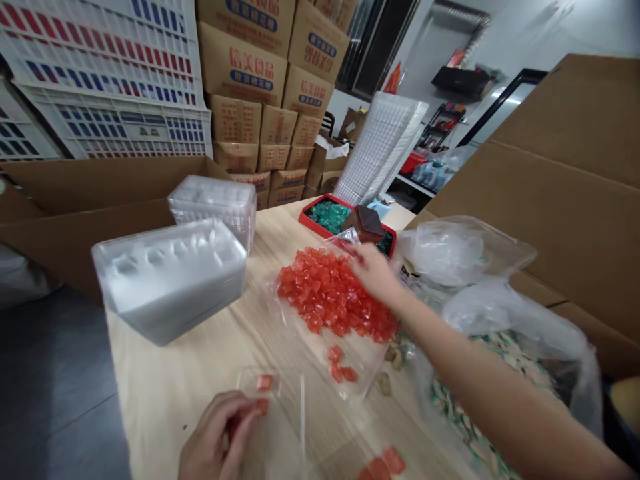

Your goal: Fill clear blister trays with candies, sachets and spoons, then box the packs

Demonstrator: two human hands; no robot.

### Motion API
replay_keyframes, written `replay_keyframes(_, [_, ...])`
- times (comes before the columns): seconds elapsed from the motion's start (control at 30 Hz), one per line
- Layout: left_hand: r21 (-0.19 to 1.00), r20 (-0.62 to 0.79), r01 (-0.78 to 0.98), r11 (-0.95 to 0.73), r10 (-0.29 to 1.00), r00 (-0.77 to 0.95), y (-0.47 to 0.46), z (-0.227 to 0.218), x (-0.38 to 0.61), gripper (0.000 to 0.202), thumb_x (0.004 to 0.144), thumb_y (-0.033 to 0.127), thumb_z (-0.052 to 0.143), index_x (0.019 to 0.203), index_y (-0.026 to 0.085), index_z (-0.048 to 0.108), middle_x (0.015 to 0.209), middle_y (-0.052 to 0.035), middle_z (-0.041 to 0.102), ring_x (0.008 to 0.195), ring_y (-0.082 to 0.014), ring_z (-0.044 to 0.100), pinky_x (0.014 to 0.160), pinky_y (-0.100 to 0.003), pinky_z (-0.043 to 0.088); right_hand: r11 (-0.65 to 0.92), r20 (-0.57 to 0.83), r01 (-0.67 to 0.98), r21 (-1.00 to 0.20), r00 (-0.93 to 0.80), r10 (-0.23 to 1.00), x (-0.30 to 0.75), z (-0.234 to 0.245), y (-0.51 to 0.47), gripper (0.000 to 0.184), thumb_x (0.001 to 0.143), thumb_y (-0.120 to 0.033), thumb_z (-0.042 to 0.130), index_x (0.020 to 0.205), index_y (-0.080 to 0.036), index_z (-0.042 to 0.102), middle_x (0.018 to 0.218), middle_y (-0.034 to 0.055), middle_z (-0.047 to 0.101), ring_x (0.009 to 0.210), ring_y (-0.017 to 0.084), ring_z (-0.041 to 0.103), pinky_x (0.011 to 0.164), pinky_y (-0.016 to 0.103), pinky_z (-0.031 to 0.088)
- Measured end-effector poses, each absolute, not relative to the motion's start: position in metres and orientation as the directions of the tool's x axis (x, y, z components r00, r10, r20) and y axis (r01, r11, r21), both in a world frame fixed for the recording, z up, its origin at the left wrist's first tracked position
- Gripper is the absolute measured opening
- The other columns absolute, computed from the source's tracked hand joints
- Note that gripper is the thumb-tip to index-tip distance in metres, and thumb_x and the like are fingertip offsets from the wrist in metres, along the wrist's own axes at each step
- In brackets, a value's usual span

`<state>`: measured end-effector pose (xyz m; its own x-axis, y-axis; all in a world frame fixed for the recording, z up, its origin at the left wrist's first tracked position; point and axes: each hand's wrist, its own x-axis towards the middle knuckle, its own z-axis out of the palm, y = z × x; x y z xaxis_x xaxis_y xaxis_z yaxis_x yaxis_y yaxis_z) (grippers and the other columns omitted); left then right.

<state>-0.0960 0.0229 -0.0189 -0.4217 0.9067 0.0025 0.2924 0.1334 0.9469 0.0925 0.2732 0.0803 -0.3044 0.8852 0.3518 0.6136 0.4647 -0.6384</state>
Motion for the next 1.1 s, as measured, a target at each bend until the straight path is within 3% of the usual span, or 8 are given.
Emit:
replay_keyframes(0.13, [0.958,-0.281,-0.076,0.278,0.839,-0.466,0.021,0.003,-0.080,0.033,0.064,0.051,0.056,0.077,0.020,0.055,0.058,0.0020,0.054,0.049,-0.0118,0.048,0.043,-0.020,0.039,0.446,0.085,0.439,-0.780,-0.632,0.770,0.068,0.058,0.126,0.024,0.075,-0.015,0.050,0.094,-0.023,0.060,0.073,-0.0008,0.062,0.065,0.010,0.056,0.060,0.020,0.045])
replay_keyframes(0.2, [0.906,-0.400,-0.300,0.300,0.837,-0.373,0.020,0.014,-0.065,0.039,0.062,0.055,0.056,0.077,0.019,0.054,0.051,0.0047,0.048,0.044,-0.0095,0.044,0.041,-0.019,0.036,0.428,0.105,0.306,-0.851,-0.698,0.708,0.061,0.047,0.071,0.028,0.076,-0.019,0.050,0.102,-0.023,0.056,0.076,0.0016,0.061,0.067,0.011,0.056,0.060,0.021,0.046])
replay_keyframes(0.3, [0.763,-0.521,-0.560,0.322,0.819,-0.239,0.016,0.028,-0.044,0.044,0.064,0.059,0.050,0.079,0.018,0.052,0.047,0.0070,0.041,0.041,-0.0077,0.041,0.040,-0.019,0.033,0.411,0.203,0.258,-0.874,-0.574,0.794,0.059,0.034,0.026,0.024,0.074,-0.022,0.051,0.097,-0.020,0.056,0.072,0.0029,0.059,0.064,0.013,0.055,0.058,0.023,0.045])
replay_keyframes(0.4, [0.612,-0.601,-0.701,0.367,0.792,-0.110,0.004,0.035,-0.038,0.050,0.065,0.062,0.047,0.084,0.016,0.053,0.054,0.0045,0.047,0.044,-0.0077,0.045,0.041,-0.018,0.033,0.302,0.151,0.298,-0.906,-0.440,0.885,0.064,0.027,0.010,0.017,0.077,-0.019,0.048,0.091,-0.020,0.057,0.069,0.0019,0.058,0.061,0.012,0.054,0.056,0.023,0.044])
replay_keyframes(0.5, [0.548,-0.598,-0.735,0.400,0.801,-0.010,-0.013,0.036,-0.045,0.047,0.062,0.055,0.056,0.083,0.013,0.055,0.062,0.0001,0.054,0.049,-0.0083,0.049,0.043,-0.018,0.035,0.233,0.120,0.277,-0.932,-0.371,0.921,0.070,0.028,-0.001,0.019,0.078,-0.017,0.046,0.094,-0.021,0.055,0.072,0.0016,0.059,0.064,0.012,0.056,0.059,0.023,0.045])
replay_keyframes(0.7, [0.664,-0.511,-0.598,0.448,0.856,0.074,-0.042,0.036,-0.059,0.025,0.062,0.034,0.066,0.070,0.011,0.058,0.060,0.0005,0.053,0.053,-0.0064,0.046,0.045,-0.016,0.034,0.180,0.097,0.227,-0.957,-0.335,0.937,0.071,0.030,-0.025,0.021,0.076,-0.020,0.048,0.096,-0.022,0.057,0.085,0.0050,0.059,0.077,0.015,0.056,0.069,0.028,0.044])
replay_keyframes(0.9, [0.765,-0.456,-0.524,0.375,0.890,-0.028,-0.051,0.035,-0.058,0.026,0.060,0.034,0.067,0.072,0.013,0.058,0.060,0.0010,0.054,0.054,-0.0072,0.047,0.049,-0.019,0.035,-0.262,-0.256,0.006,-0.965,-0.239,0.937,0.063,0.030,-0.032,0.017,0.071,-0.033,0.057,0.073,-0.016,0.055,0.062,0.0001,0.055,0.056,0.011,0.051,0.056,0.023,0.042])
replay_keyframes(1.1, [0.664,-0.473,-0.595,0.453,0.871,0.134,-0.058,0.036,-0.057,0.032,0.064,0.041,0.063,0.079,0.013,0.058,0.060,0.0012,0.051,0.052,-0.0069,0.044,0.047,-0.019,0.034,-0.290,-0.264,-0.017,-0.957,-0.362,0.894,0.066,0.037,-0.030,0.020,0.074,-0.034,0.052,0.064,-0.018,0.047,0.056,-0.0024,0.050,0.054,0.012,0.049,0.055,0.025,0.039])
